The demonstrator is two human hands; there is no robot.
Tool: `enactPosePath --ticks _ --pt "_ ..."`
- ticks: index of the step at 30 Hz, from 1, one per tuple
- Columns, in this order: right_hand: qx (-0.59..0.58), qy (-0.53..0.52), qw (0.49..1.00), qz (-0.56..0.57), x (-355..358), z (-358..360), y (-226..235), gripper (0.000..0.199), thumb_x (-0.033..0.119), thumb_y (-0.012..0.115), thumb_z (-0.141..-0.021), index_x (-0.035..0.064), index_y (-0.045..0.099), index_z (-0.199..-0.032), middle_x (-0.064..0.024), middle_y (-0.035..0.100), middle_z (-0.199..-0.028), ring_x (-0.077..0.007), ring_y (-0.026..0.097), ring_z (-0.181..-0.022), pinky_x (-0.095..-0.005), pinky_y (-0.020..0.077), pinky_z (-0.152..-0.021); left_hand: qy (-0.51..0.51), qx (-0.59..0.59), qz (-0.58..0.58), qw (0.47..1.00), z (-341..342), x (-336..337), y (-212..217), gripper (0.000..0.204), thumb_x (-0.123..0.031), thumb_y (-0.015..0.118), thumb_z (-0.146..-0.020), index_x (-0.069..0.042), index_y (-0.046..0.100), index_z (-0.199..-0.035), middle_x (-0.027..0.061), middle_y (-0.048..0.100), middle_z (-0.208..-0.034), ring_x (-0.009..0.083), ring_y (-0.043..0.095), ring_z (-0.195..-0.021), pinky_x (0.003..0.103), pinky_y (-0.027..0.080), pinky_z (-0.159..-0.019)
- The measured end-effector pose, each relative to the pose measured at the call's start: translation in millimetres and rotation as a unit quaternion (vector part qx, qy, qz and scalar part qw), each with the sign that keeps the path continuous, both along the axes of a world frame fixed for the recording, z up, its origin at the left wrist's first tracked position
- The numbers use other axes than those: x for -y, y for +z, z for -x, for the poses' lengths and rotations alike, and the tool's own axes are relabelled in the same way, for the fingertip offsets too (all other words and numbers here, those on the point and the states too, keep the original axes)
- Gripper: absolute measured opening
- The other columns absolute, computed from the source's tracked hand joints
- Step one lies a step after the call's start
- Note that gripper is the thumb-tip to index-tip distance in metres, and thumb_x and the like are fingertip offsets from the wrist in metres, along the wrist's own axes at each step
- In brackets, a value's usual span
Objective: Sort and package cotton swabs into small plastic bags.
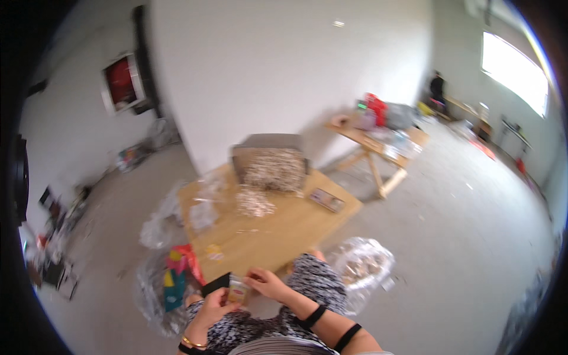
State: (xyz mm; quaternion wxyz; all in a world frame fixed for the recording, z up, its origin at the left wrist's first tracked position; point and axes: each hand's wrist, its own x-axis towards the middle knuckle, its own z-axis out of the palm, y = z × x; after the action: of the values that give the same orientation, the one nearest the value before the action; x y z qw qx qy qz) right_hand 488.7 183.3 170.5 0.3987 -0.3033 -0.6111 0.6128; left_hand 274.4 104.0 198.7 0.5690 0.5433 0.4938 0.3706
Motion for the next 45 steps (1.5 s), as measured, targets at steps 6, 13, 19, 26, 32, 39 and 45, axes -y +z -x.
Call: enactPosePath --ticks 6,13,19,26,32,39,45 --pt "-0.038 -0.335 0.941 -0.001 -1.8 -129.7 -37.2 0.016 0.017 0.063 -0.099 0.0022 0.062 -0.093 -0.0001 0.06 -0.083 -0.0088 0.056 -0.077 -0.0255 0.0477 -0.071 -0.061 -0.158 -0.023 0.985 -20.3 -18.3 3.9 0.029 -0.008 0.073 -0.089 0.004 0.062 -0.114 0.0121 0.073 -0.098 0.0139 0.07 -0.086 0.027 0.057 -0.077" --pt "0.106 -0.662 0.742 0.025 14.9 -284.9 -117.6 0.018 0.017 0.071 -0.092 0.0011 0.062 -0.089 -0.0088 0.068 -0.08 -0.0146 0.064 -0.07 -0.029 0.0506 -0.065 -0.076 -0.171 -0.012 0.982 -34.2 -24.7 1.2 0.028 -0.01 0.071 -0.091 0.004 0.063 -0.115 0.0113 0.073 -0.1 0.0141 0.07 -0.089 0.028 0.056 -0.082" --pt "0.066 -0.697 0.706 0.104 5.1 -306.3 -178.6 0.023 0.017 0.072 -0.091 0.0013 0.061 -0.104 -0.0088 0.068 -0.084 -0.0152 0.066 -0.071 -0.0294 0.0535 -0.066 -0.103 -0.195 -0.016 0.975 -52.7 -34.7 3.6 0.028 -0.011 0.07 -0.093 0.003 0.063 -0.115 0.0107 0.073 -0.102 0.0139 0.069 -0.091 0.027 0.055 -0.083" --pt "0.069 -0.674 0.713 0.181 -4.5 -282.4 -197.7 0.016 0.009 0.065 -0.092 0.0015 0.061 -0.106 -0.0089 0.067 -0.086 -0.0149 0.066 -0.072 -0.0266 0.0528 -0.064 -0.096 -0.194 0.0 0.976 -61.8 -45.8 0.5 0.028 -0.012 0.071 -0.093 0.003 0.064 -0.116 0.0093 0.073 -0.103 0.0131 0.069 -0.093 0.026 0.055 -0.083" --pt "-0.108 -0.578 0.794 0.153 -56.2 -236.2 -166.2 0.012 0.008 0.062 -0.094 0.0029 0.062 -0.104 -0.005 0.065 -0.087 -0.0124 0.062 -0.072 -0.0256 0.0508 -0.063 -0.08 -0.218 0.02 0.972 -48.6 -64.2 -14.0 0.028 -0.017 0.07 -0.094 0.002 0.066 -0.115 0.007 0.072 -0.102 0.0113 0.068 -0.092 0.026 0.054 -0.082" --pt "-0.248 -0.433 0.85 0.17 -137.5 -148.4 -84.7 0.013 0.011 0.059 -0.096 0.0048 0.062 -0.107 -0.0039 0.062 -0.08 -0.0104 0.055 -0.065 -0.0232 0.0458 -0.061 -0.067 -0.242 -0.032 0.967 -44.3 -110.6 -36.3 0.032 -0.022 0.071 -0.093 0.001 0.066 -0.115 0.0117 0.074 -0.1 0.0184 0.072 -0.094 0.03 0.056 -0.085" --pt "-0.367 -0.263 0.842 0.295 -183.6 -44.6 -74.5 0.01 0.015 0.06 -0.097 0.0086 0.062 -0.105 -0.0013 0.06 -0.078 -0.0118 0.056 -0.07 -0.0257 0.0463 -0.064 -0.018 -0.266 -0.057 0.962 -4.2 -154.4 -70.2 0.028 -0.019 0.068 -0.094 0.001 0.066 -0.113 0.011 0.072 -0.101 0.0184 0.069 -0.093 0.031 0.054 -0.082"
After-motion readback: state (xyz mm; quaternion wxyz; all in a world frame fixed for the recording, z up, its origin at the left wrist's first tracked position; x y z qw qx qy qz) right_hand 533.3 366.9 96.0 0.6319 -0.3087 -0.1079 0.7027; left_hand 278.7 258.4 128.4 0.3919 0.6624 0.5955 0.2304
